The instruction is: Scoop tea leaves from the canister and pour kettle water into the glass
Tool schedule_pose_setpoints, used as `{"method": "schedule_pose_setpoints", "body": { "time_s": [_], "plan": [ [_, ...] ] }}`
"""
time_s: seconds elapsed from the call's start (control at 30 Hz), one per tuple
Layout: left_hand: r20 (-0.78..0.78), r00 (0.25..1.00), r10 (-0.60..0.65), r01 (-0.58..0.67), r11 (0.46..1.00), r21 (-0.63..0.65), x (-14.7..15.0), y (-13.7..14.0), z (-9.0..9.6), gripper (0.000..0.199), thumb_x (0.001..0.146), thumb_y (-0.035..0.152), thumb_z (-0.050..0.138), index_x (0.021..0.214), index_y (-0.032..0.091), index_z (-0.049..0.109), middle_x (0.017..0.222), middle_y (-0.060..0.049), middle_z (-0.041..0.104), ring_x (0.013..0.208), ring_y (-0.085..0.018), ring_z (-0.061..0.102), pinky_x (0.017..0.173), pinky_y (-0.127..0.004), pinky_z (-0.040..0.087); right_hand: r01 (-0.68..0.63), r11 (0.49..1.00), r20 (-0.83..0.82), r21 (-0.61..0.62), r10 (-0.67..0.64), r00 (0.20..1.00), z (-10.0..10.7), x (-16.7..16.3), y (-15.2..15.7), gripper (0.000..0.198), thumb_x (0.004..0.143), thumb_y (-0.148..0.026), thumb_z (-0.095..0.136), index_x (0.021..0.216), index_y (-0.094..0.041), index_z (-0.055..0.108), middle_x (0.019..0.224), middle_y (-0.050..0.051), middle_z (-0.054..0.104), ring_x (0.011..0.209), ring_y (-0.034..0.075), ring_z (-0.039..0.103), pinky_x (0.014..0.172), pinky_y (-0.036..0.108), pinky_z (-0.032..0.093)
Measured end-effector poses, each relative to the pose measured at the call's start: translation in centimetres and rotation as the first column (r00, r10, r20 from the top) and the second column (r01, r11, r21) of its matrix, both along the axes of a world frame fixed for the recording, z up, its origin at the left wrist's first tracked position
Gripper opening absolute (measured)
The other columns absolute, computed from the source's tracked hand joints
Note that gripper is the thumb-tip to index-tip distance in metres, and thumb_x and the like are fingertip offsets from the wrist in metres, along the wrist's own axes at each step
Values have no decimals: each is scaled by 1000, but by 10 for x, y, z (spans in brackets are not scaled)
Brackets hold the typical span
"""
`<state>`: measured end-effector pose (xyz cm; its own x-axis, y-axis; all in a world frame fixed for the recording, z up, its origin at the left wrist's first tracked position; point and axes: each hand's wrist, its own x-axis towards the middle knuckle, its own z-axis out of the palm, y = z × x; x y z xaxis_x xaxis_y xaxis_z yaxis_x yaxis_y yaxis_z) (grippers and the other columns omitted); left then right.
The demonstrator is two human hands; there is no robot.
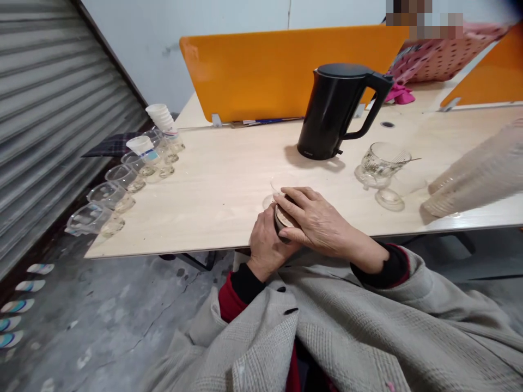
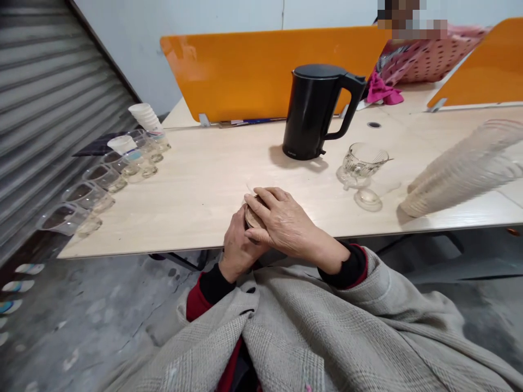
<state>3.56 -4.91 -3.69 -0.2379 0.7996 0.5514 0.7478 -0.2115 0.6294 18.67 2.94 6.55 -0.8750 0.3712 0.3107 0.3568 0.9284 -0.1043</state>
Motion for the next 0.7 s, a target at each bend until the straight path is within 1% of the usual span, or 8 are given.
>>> {"method": "schedule_pose_setpoints", "body": {
  "time_s": [0.1,0.17,0.2,0.27,0.37,0.47,0.57,0.7],
  "plan": [
    [94,994,-52,56,997,-46,-2,-4,7,99,77,58,93,158,22,48,150,-21,69,138,-41,69,117,-58,57,-13,1000,-171,-17,10,985,-4,11,2,90,107,-79,39,172,-17,43,174,22,44,158,41,43,129,63,40],
    [180,979,-92,99,995,-29,-5,-11,16,103,73,60,97,157,25,50,151,-18,69,139,-40,68,119,-57,56,14,999,-321,-40,-26,947,-6,27,8,90,107,-80,32,177,-23,35,179,17,38,162,38,39,131,63,37],
    [221,970,-104,110,994,-13,-8,-15,22,104,71,61,98,156,25,51,150,-17,69,139,-39,69,119,-57,56,49,997,-377,-61,-69,924,-7,36,13,86,109,-78,32,177,-26,35,179,15,40,162,37,41,131,63,37],
    [293,951,-99,97,995,23,-19,-21,35,101,72,61,97,154,23,53,147,-16,71,135,-37,71,118,-54,57,155,979,-442,-130,-197,875,-12,56,25,78,111,-73,33,175,-30,40,174,12,48,159,37,46,131,64,38],
    [370,929,-15,-17,996,83,-48,-14,58,92,73,59,98,147,22,58,140,-14,74,131,-34,72,114,-50,60,293,915,-456,-277,-394,798,-28,81,45,71,112,-70,33,166,-30,55,162,12,62,153,38,54,130,66,39],
    [403,914,57,-103,990,94,-85,23,75,90,69,56,101,142,23,60,139,-14,74,125,-33,74,102,-45,64,329,859,-441,-392,-489,753,-48,93,58,69,112,-70,34,154,-27,68,156,13,67,151,37,57,130,66,40],
    [394,917,56,-95,992,79,-116,80,81,86,68,50,101,138,23,61,140,-14,74,125,-32,73,103,-45,63,328,833,-419,-446,-517,746,-63,97,64,64,111,-68,39,144,-27,74,156,13,68,151,36,57,129,65,42],
    [391,919,-53,34,998,55,-131,154,72,83,64,42,102,134,20,62,141,-15,75,132,-33,70,113,-47,57,307,825,-409,-474,-515,753,-71,98,68,60,110,-67,43,137,-26,78,153,13,70,148,37,60,127,64,45]
  ]
}}
